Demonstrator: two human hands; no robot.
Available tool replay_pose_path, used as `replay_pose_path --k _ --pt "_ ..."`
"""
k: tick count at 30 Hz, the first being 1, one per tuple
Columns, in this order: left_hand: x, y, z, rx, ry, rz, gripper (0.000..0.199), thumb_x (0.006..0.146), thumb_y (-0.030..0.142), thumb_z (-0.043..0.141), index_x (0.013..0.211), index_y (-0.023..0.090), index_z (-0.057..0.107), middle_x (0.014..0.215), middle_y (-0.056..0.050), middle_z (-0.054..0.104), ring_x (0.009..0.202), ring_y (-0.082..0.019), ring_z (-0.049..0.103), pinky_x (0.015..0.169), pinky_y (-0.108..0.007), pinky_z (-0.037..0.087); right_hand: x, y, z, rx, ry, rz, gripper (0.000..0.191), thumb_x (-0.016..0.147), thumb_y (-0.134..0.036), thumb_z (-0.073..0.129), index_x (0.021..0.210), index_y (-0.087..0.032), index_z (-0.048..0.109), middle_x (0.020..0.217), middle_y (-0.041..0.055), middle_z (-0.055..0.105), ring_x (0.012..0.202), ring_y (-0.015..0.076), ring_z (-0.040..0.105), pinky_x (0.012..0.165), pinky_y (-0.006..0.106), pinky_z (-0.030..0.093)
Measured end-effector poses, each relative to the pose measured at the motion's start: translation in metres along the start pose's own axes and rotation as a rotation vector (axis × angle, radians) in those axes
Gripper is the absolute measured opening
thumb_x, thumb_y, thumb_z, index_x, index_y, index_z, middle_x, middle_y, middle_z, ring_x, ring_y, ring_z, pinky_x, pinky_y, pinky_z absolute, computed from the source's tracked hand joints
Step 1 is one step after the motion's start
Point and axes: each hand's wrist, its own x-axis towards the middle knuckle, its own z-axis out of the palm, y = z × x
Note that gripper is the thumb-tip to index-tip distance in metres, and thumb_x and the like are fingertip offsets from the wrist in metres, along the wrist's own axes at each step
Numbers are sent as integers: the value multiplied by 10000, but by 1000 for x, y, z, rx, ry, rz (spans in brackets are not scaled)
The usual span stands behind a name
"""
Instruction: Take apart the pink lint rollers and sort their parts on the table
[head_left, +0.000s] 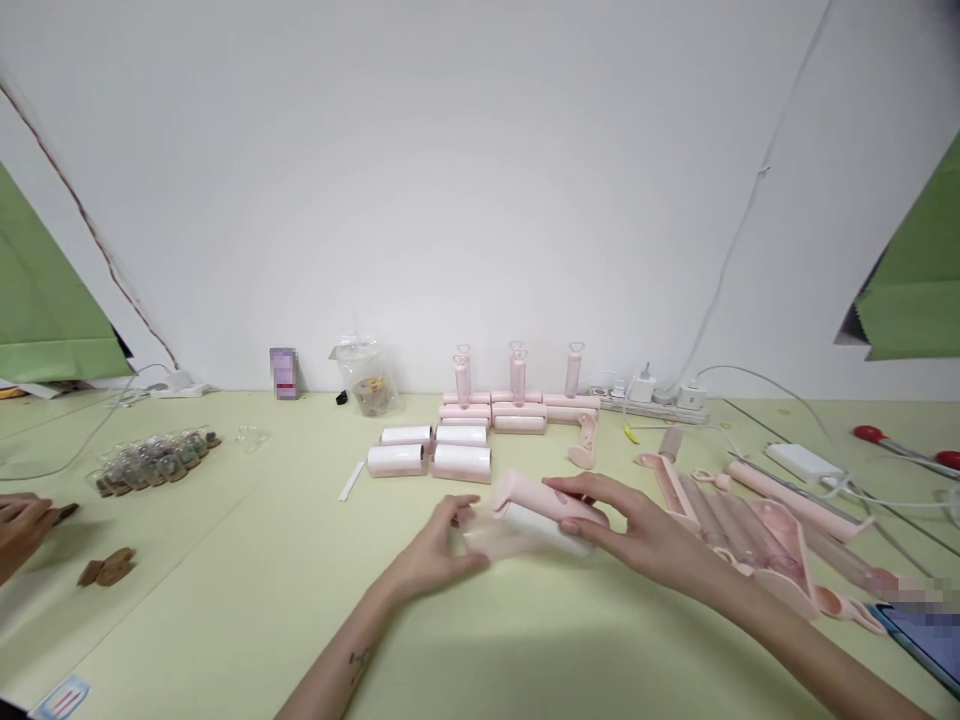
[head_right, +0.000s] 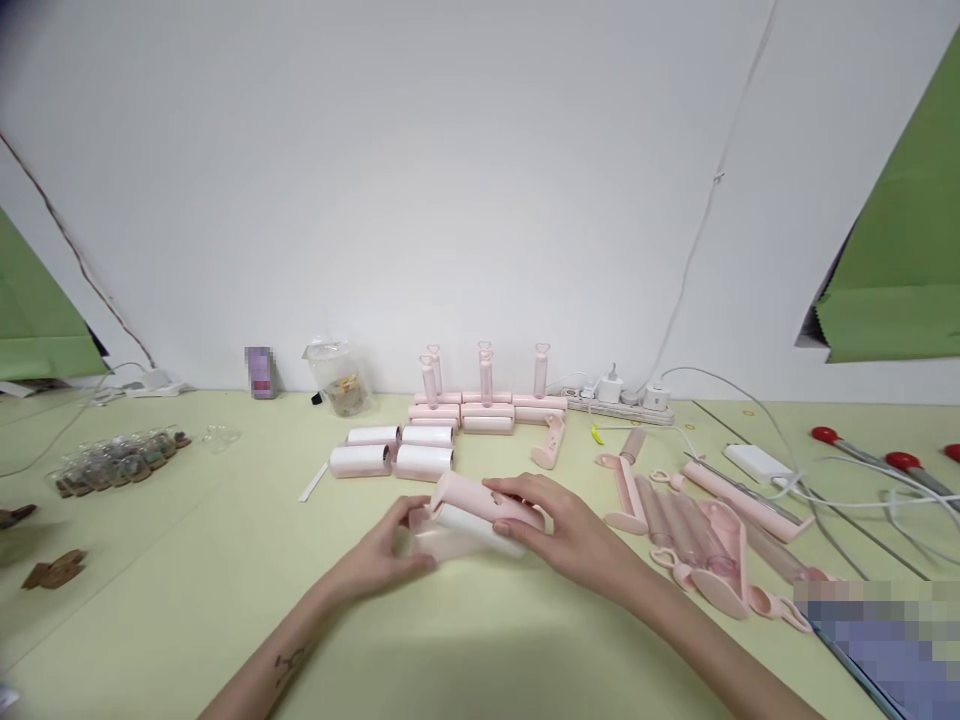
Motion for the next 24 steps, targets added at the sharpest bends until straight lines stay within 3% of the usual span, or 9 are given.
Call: replay_pose_path --k 3,6,16,21,24 --pt "-4 -1 23 -88 -109 54 694 622 305 692 1202 216 323 1096 -47 472 1019 -201 454 865 -303 374 -2 -1 3 -116 -45 -40 364 822 -445 446 1135 -282 540 1061 52 589 937 216 526 769 325 422" --pt "-3 -3 36 -144 -140 54 679 608 297 705 1176 204 344 1075 -42 484 1002 -200 461 855 -308 375 -3 -3 9 -227 -125 -60 347 840 -409 424 1135 -279 552 976 51 606 871 206 546 703 301 427" --pt "-1 -3 31 -186 -192 64 542 594 278 715 1044 192 425 1013 -24 502 966 -204 482 819 -306 380 -10 -9 16 -433 -228 -142 302 857 -303 393 1118 -307 545 845 51 586 750 193 543 603 274 402" --pt "1 -4 31 -165 -194 56 563 583 264 716 1052 200 411 1012 -25 483 946 -194 480 804 -289 378 -7 -1 20 -380 -246 -90 241 825 -314 449 1025 -305 583 1116 53 503 875 199 548 685 294 434" --pt "2 -3 31 -165 -208 57 537 587 263 706 1032 201 412 1006 -21 482 954 -189 466 805 -278 374 7 16 12 -395 -159 -96 310 868 -329 358 1121 -272 528 1118 67 506 973 210 506 778 331 414"
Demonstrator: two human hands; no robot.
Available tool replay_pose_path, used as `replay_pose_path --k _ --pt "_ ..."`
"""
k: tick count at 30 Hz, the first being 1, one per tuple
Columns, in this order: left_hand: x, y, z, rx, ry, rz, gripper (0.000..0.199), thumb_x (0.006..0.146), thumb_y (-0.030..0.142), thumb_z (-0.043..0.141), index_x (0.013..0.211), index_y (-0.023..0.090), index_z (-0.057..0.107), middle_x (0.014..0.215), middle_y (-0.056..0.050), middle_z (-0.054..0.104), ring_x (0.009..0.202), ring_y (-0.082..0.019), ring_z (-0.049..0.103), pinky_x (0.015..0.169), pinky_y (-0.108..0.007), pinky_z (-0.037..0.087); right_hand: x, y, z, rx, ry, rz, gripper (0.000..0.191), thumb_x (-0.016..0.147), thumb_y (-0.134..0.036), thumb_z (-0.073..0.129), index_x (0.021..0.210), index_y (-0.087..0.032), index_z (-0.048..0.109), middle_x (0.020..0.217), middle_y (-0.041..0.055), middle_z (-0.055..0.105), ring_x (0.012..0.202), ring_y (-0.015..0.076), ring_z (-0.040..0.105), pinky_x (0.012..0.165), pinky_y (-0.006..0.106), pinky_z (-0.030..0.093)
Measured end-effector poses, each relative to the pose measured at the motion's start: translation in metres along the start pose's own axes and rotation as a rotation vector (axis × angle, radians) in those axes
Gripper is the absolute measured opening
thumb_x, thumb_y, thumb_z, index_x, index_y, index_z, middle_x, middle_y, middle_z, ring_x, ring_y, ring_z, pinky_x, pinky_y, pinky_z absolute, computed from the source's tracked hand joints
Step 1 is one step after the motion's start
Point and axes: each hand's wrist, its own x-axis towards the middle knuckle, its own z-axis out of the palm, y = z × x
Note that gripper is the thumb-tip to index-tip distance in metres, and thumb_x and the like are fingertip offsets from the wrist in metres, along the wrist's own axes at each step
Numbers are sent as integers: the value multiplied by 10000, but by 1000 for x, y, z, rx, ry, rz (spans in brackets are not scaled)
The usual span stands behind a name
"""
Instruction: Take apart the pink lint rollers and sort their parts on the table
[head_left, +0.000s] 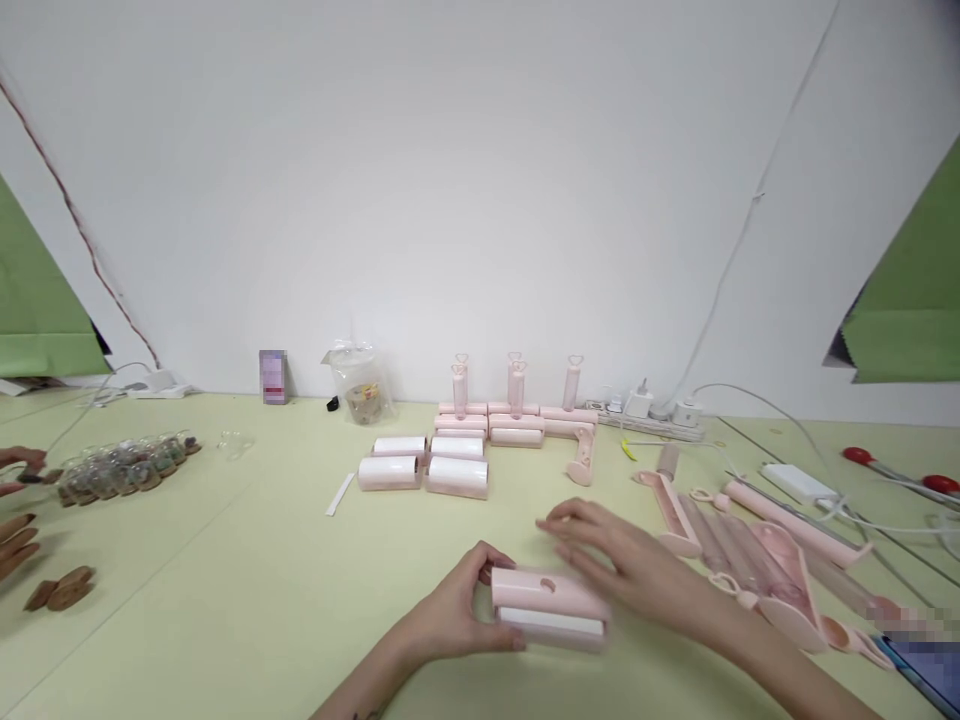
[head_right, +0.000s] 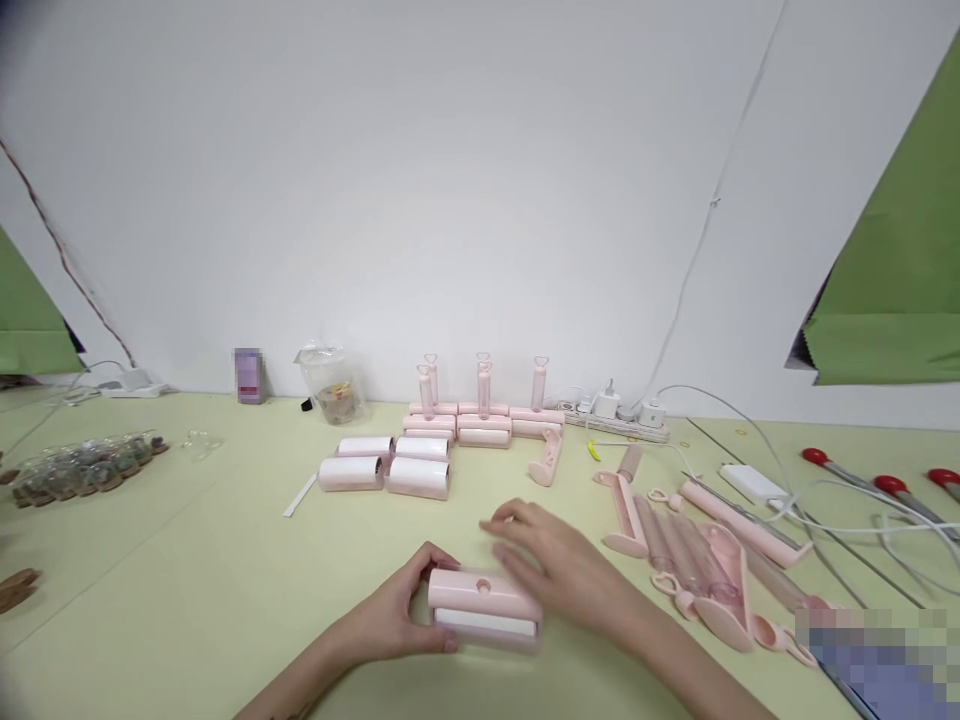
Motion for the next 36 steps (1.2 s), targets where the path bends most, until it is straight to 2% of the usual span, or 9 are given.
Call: replay_pose_path --k 4,8,13,17,21,25,28,32,36 --pt "0 1 0 22 0 8 522 589 249 695 1026 196 414 990 -16 486 946 -184 462 815 -276 365 18 34 8 -124 7 68 270 804 -301 456 1005 -183 594 931 102 580 885 259 533 715 376 413" --pt "-1 2 1 28 -1 -18 520 590 231 686 1026 195 404 973 -14 486 918 -178 471 807 -275 367 19 53 11 -84 47 131 255 834 -349 403 762 -191 591 769 42 594 723 187 564 620 287 418" --pt "-2 5 1 31 -4 -16 470 620 181 635 1021 209 392 967 0 478 909 -167 465 794 -267 372 -2 73 -30 -75 314 402 332 888 -324 155 841 -199 459 808 23 565 717 148 553 592 243 416" --pt "-1 5 1 18 -13 -10 451 632 177 620 1013 213 383 969 3 471 903 -160 464 783 -259 377 -23 95 -58 -185 440 688 205 797 -326 320 677 -207 436 669 29 541 615 183 518 487 255 346" --pt "-2 4 1 3 -15 -7 449 634 176 617 1011 216 378 983 5 475 916 -162 467 800 -262 371 -29 118 -65 -236 368 831 287 825 -373 336 668 -199 502 554 32 541 528 183 498 459 274 330" --pt "-2 1 1 2 -16 11 459 624 166 625 1013 213 386 987 4 482 929 -164 463 816 -259 359 -8 145 -67 -234 239 882 252 873 -347 406 969 -161 547 895 43 602 749 152 569 659 318 454" --pt "-1 -2 1 -14 -8 -5 482 609 160 633 1021 221 390 967 10 479 909 -165 470 797 -260 362 11 159 -67 -224 146 983 265 849 -325 484 1048 -155 530 1044 52 564 863 169 568 739 371 469" --pt "4 -3 0 -7 -7 -37 508 560 143 657 1000 220 414 960 9 458 921 -175 461 834 -282 331 23 160 -68 -144 48 1000 241 849 -318 486 1016 -154 544 984 37 586 806 150 582 694 338 486" --pt "3 -1 1 -22 12 -27 492 575 155 649 1000 215 409 954 6 453 902 -169 462 830 -284 334 12 145 -77 -65 30 882 306 876 -362 387 848 -119 571 756 54 615 556 124 552 521 281 458"
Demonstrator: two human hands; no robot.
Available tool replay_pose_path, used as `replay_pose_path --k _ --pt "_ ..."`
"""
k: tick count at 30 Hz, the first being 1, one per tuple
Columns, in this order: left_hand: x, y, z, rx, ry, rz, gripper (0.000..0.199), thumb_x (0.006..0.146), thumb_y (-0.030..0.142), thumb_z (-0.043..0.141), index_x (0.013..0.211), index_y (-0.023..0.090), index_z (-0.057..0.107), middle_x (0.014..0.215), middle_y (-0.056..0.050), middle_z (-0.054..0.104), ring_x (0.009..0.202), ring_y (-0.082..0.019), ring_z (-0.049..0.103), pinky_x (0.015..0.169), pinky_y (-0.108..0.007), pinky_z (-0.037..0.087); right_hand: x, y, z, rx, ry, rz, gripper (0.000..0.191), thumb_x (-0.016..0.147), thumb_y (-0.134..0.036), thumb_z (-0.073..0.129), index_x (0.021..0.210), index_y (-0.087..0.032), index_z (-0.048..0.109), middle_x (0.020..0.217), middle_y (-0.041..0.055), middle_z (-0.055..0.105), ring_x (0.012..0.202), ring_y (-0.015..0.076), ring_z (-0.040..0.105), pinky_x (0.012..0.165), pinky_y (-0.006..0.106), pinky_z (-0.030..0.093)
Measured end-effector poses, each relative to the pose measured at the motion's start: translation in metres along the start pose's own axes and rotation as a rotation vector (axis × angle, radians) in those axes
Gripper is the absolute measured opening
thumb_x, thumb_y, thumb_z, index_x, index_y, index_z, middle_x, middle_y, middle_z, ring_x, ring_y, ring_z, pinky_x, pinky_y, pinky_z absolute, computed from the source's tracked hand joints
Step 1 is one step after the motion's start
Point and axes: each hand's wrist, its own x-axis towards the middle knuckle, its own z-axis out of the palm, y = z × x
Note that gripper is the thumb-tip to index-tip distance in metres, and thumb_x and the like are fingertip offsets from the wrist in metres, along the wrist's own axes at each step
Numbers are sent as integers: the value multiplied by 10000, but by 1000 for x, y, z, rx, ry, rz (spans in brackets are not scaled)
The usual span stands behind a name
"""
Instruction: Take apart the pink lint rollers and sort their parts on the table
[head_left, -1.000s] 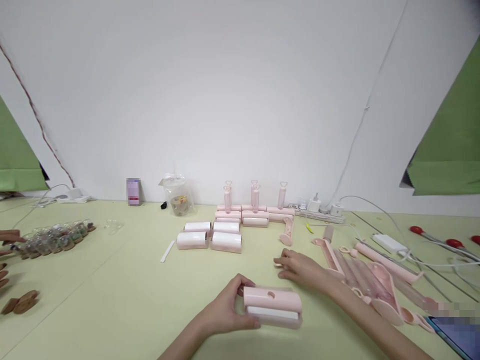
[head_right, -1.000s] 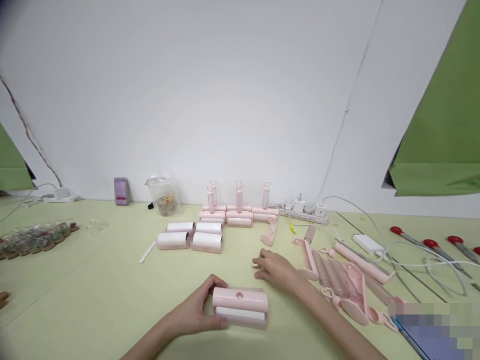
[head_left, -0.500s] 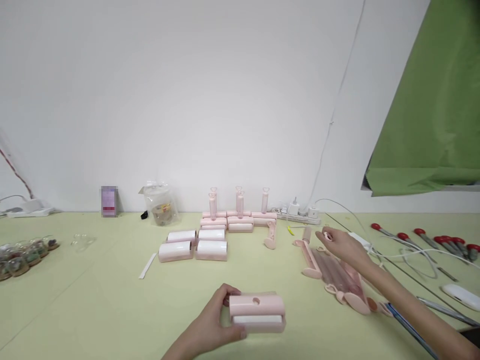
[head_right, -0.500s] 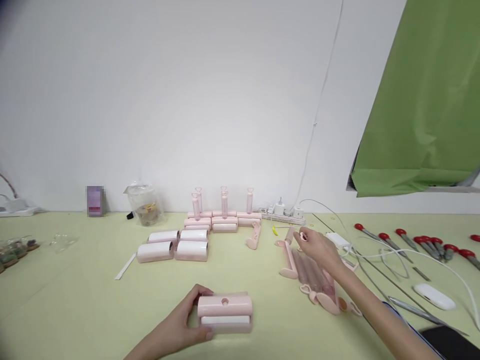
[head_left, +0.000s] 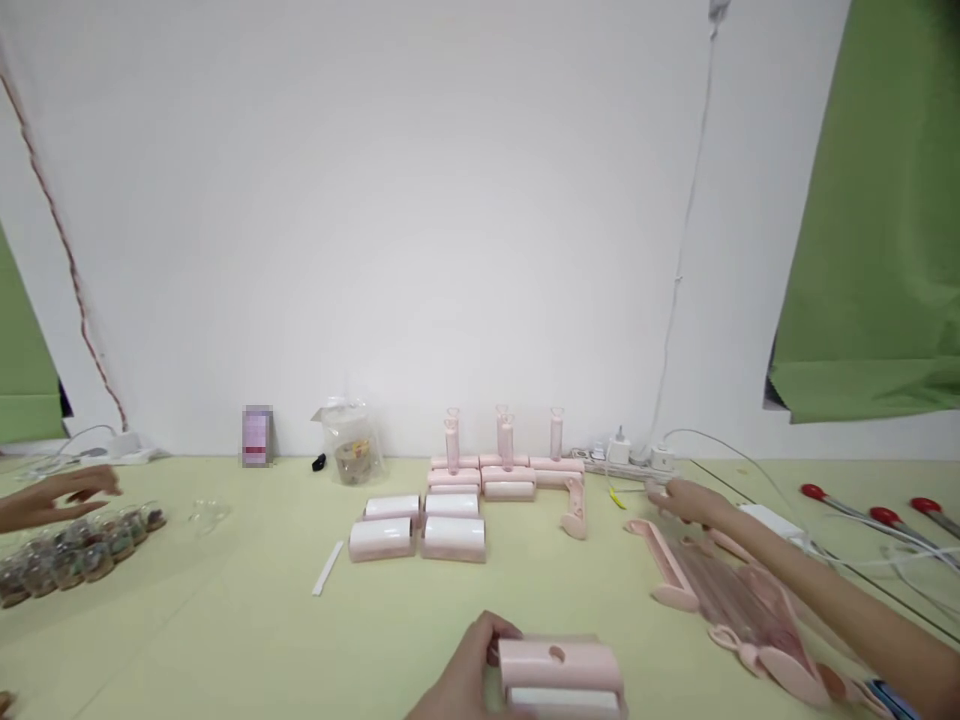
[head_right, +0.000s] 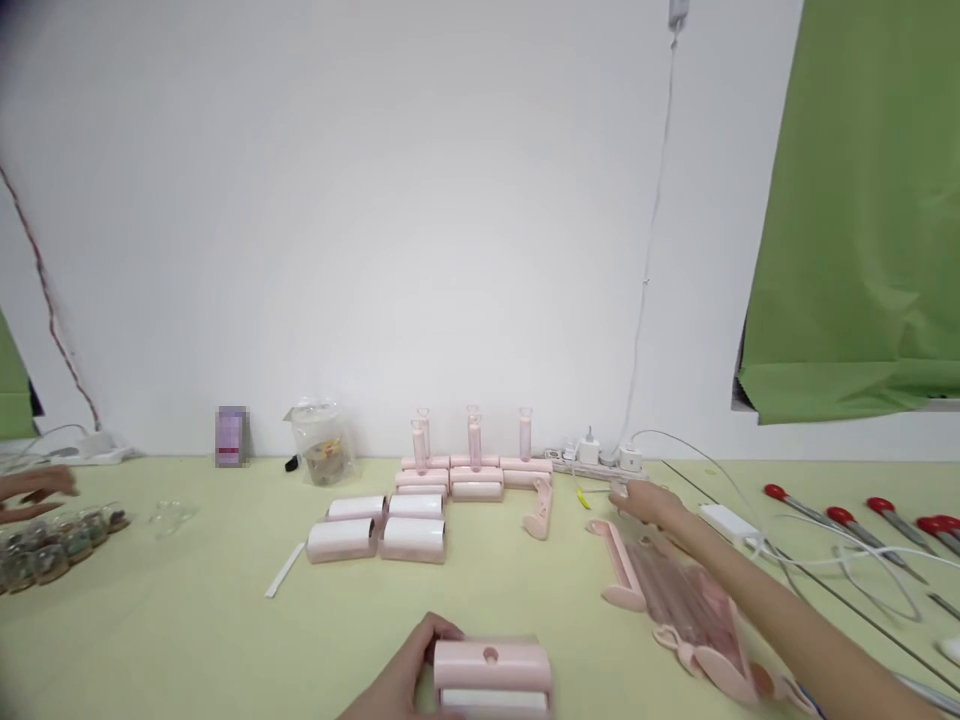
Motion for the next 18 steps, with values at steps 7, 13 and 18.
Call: replay_pose_path --k 7,13,18 --pt "-4 2 0 36 -18 32 492 601 208 659 1014 199 392 987 -14 463 919 -171 452 805 -271 364 -87 -38 -21 137 -245 -478 334 804 -523 383 916 -241 522 792 10 630 507 113 493 465 232 400" --pt "-4 0 1 73 -7 54 501 625 259 656 1043 188 390 1037 -44 447 951 -187 446 814 -280 368 -135 -98 -22 -183 -250 -842 320 797 -467 438 959 -247 605 859 25 626 714 190 560 586 276 386" --pt "-4 -1 2 74 2 73 518 625 278 660 1057 186 389 1070 -55 437 962 -196 442 825 -295 368 -139 -118 -20 -325 -226 -941 279 793 -391 452 940 -232 627 764 23 619 600 170 548 521 259 345"
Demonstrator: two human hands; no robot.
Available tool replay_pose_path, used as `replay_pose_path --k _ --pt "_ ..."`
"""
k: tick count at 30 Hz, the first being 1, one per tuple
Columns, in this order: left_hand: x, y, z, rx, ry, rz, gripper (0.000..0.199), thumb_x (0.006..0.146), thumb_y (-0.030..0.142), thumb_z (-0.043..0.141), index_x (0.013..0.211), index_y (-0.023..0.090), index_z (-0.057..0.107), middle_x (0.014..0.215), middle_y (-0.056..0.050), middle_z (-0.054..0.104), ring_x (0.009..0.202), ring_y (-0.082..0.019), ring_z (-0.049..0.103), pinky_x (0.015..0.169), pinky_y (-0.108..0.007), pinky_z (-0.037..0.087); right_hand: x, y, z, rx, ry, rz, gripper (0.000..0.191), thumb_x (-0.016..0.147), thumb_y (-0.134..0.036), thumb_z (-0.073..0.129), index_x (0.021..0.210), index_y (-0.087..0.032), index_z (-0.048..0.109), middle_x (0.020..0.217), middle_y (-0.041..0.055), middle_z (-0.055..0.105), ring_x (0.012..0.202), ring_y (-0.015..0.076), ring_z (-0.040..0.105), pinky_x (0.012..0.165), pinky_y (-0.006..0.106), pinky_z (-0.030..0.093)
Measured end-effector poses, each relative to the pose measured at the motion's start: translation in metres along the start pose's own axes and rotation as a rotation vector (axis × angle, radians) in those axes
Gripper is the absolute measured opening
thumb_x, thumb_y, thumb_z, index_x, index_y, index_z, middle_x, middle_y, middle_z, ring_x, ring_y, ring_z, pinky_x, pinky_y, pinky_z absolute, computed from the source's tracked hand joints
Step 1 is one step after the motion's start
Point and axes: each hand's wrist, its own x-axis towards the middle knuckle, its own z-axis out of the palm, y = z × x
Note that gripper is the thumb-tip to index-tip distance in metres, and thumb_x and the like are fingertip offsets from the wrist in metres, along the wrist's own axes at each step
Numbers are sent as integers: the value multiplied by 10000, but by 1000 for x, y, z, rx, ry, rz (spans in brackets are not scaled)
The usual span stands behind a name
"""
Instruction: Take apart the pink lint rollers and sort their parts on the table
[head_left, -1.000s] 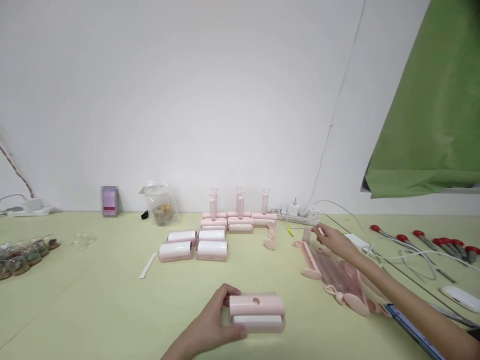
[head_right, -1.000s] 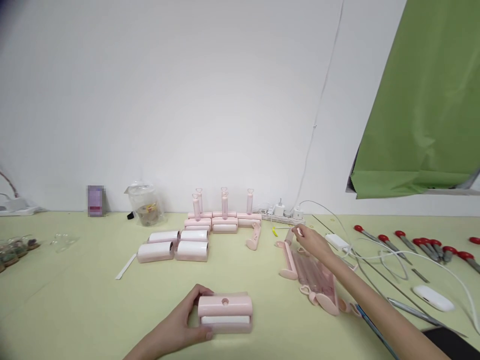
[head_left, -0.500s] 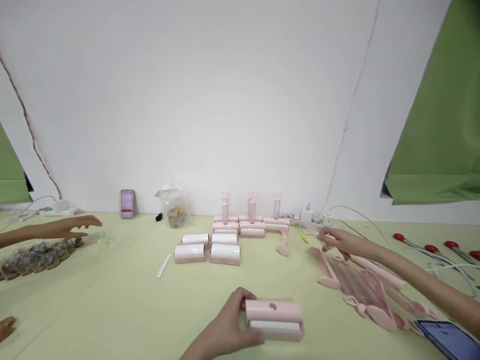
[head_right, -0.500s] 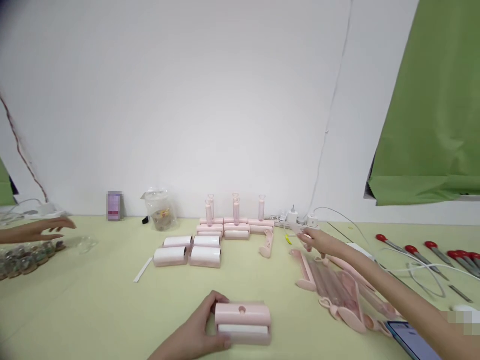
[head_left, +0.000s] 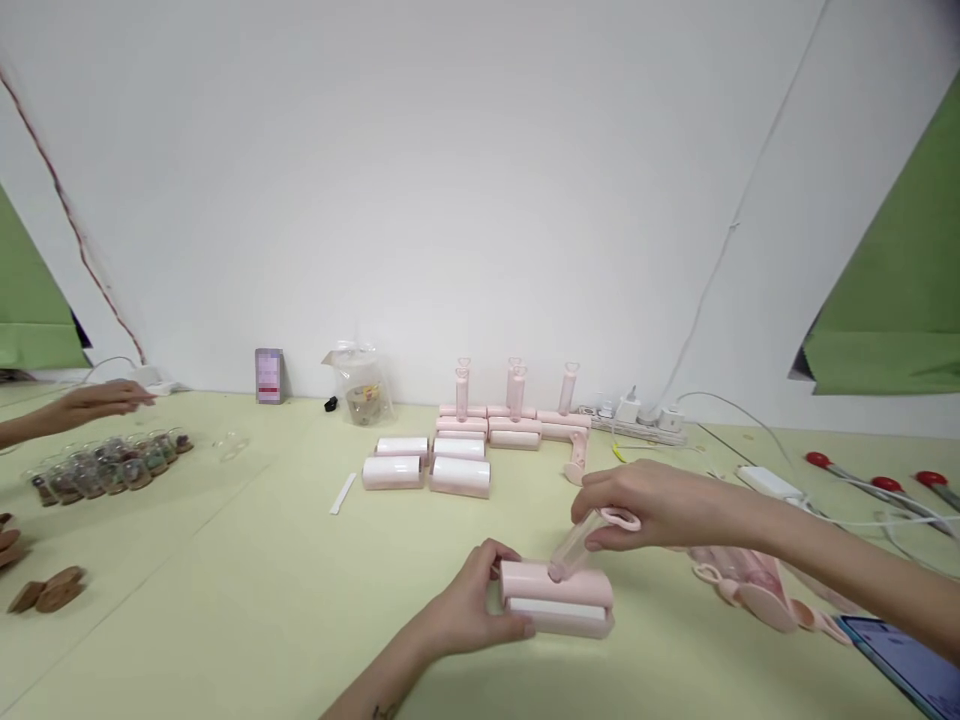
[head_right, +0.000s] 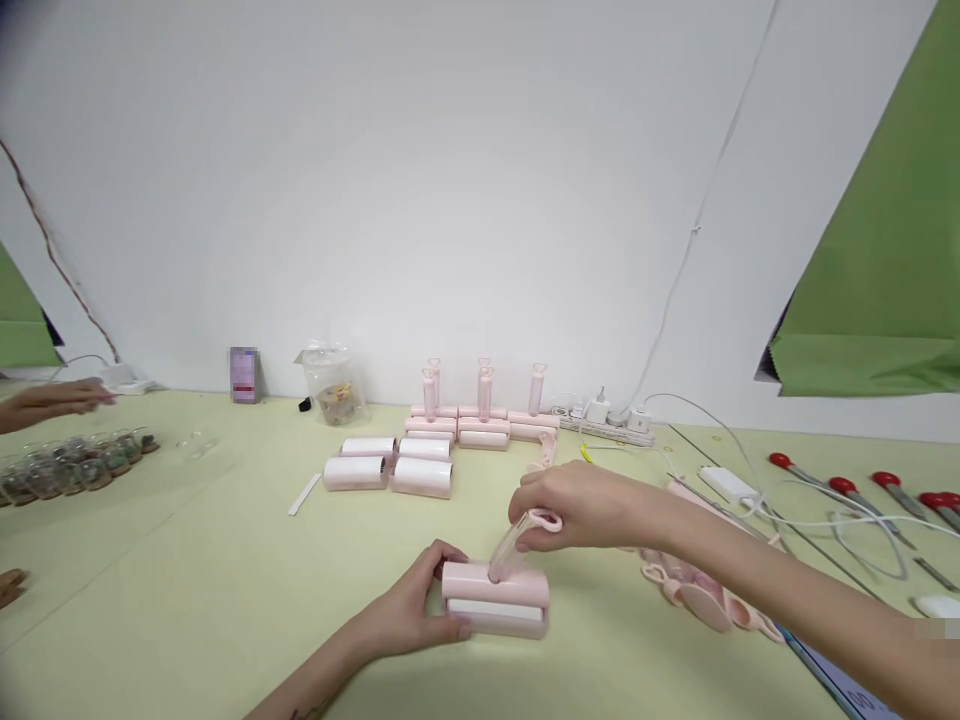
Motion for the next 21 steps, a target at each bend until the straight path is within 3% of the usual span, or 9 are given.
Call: replay_pose_path --k 6,8,11,14,17,19,21 --pt "-2 2 0 -11 12 3 517 622 284 659 1057 190 395 1074 -54 442 959 -196 452 812 -292 377 17 -11 -7 -22 -32 43 243 741 -389 492 827 -220 644 651 14 595 566 164 519 467 239 290" --pt "-3 3 2 15 40 15 503 619 288 659 1040 187 403 1059 -54 446 949 -196 454 804 -294 380 25 -18 -6 -29 -24 100 218 714 -390 506 670 -208 618 526 -7 514 478 141 456 426 233 238" --pt "-4 4 6 96 110 4 484 601 320 669 994 178 425 1033 -59 449 939 -212 450 783 -306 384 33 -30 -1 -39 10 163 265 675 -312 517 444 -200 454 400 -46 307 376 100 295 399 241 152" --pt "-6 8 9 167 157 -22 482 576 354 683 958 180 446 1013 -56 455 942 -226 444 777 -315 382 33 -38 7 -28 66 202 311 661 -245 507 388 -202 366 384 -58 207 366 95 244 407 253 124" --pt "-7 11 7 135 120 -54 492 591 363 674 986 191 437 1029 -50 459 946 -219 459 778 -306 389 26 -36 12 0 130 244 245 722 -312 483 507 -198 516 424 -33 340 421 124 370 412 242 177" --pt "-8 10 5 95 77 -71 498 609 352 662 1016 196 420 1057 -50 460 955 -213 470 782 -300 396 18 -26 17 129 162 245 240 737 -429 495 805 -227 605 543 -15 466 515 151 460 431 229 258" --pt "-9 9 0 78 28 -85 522 612 349 662 1046 203 412 1095 -55 457 981 -220 472 808 -311 393 9 -11 24 415 230 239 417 715 -523 507 1059 -286 518 660 -21 506 551 149 489 460 235 343"
